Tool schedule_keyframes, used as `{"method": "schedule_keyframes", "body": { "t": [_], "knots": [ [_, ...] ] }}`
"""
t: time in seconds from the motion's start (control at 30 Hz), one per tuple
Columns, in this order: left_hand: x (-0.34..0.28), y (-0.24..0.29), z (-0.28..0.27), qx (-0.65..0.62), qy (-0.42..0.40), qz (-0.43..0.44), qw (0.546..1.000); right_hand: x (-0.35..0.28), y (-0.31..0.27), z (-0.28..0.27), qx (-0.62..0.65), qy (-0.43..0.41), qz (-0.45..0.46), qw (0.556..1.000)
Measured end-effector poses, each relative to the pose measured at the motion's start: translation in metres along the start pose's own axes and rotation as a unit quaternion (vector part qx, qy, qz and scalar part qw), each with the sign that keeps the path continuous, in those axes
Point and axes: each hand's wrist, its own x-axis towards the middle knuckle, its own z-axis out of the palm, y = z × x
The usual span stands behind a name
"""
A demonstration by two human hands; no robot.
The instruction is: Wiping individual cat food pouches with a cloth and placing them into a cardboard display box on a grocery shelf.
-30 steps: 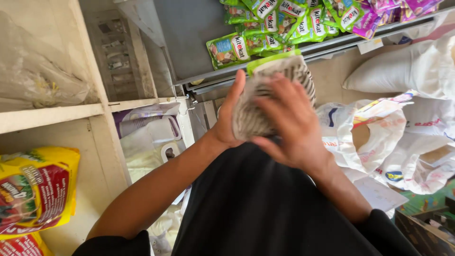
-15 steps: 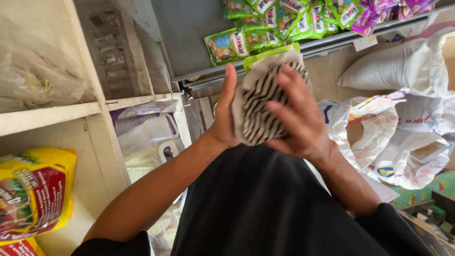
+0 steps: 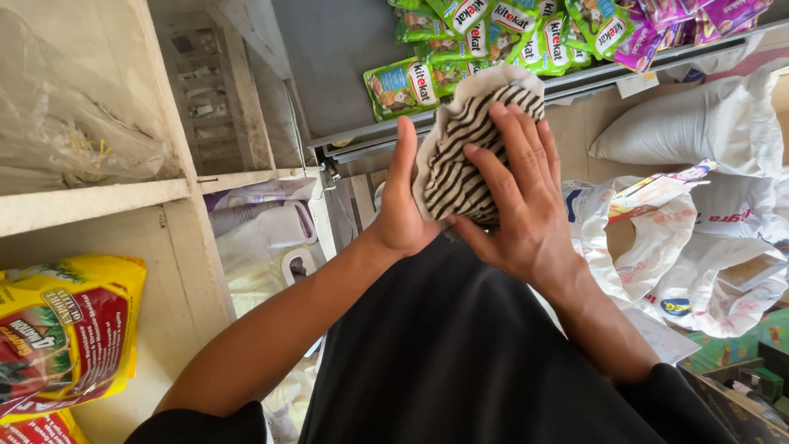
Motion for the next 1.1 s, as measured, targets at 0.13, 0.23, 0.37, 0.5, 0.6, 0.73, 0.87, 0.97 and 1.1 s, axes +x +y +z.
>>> {"method": "schedule_keyframes", "body": {
  "t": [0.13, 0.23, 0.37, 0.5, 0.6, 0.73, 0.87, 0.97, 1.1],
  "knots": [
    [-0.004, -0.001, 0.006, -0.029, -0.043, -0.019, 0.998, -0.005, -0.006, -0.008, -0.052, -0.004, -0.045, 0.998],
    [-0.005, -0.001, 0.01, -0.032, -0.037, -0.045, 0.998, -0.008, -0.001, -0.011, -0.06, -0.017, -0.052, 0.997],
    [-0.004, -0.001, 0.012, -0.011, -0.039, -0.028, 0.999, -0.014, 0.007, 0.0, -0.065, 0.007, 0.008, 0.998],
    [-0.006, 0.003, 0.009, -0.041, -0.031, -0.016, 0.999, -0.007, -0.01, -0.009, -0.028, -0.07, -0.076, 0.994],
    [-0.004, 0.0, 0.011, -0.007, -0.066, -0.01, 0.998, -0.003, 0.002, -0.013, -0.021, -0.041, -0.029, 0.999],
    [-0.005, -0.001, 0.009, -0.004, -0.031, -0.04, 0.999, -0.003, -0.007, -0.012, -0.025, -0.018, 0.021, 0.999],
    [-0.003, -0.001, 0.002, 0.03, -0.061, -0.012, 0.998, -0.004, -0.003, -0.014, -0.005, -0.065, -0.027, 0.998],
    [-0.005, -0.004, 0.009, 0.031, -0.047, -0.033, 0.998, -0.001, -0.002, -0.013, -0.017, -0.045, 0.012, 0.999],
    [-0.004, -0.003, -0.003, -0.003, -0.052, -0.005, 0.999, 0.003, -0.012, -0.016, 0.012, -0.076, -0.063, 0.995]
  ]
}}
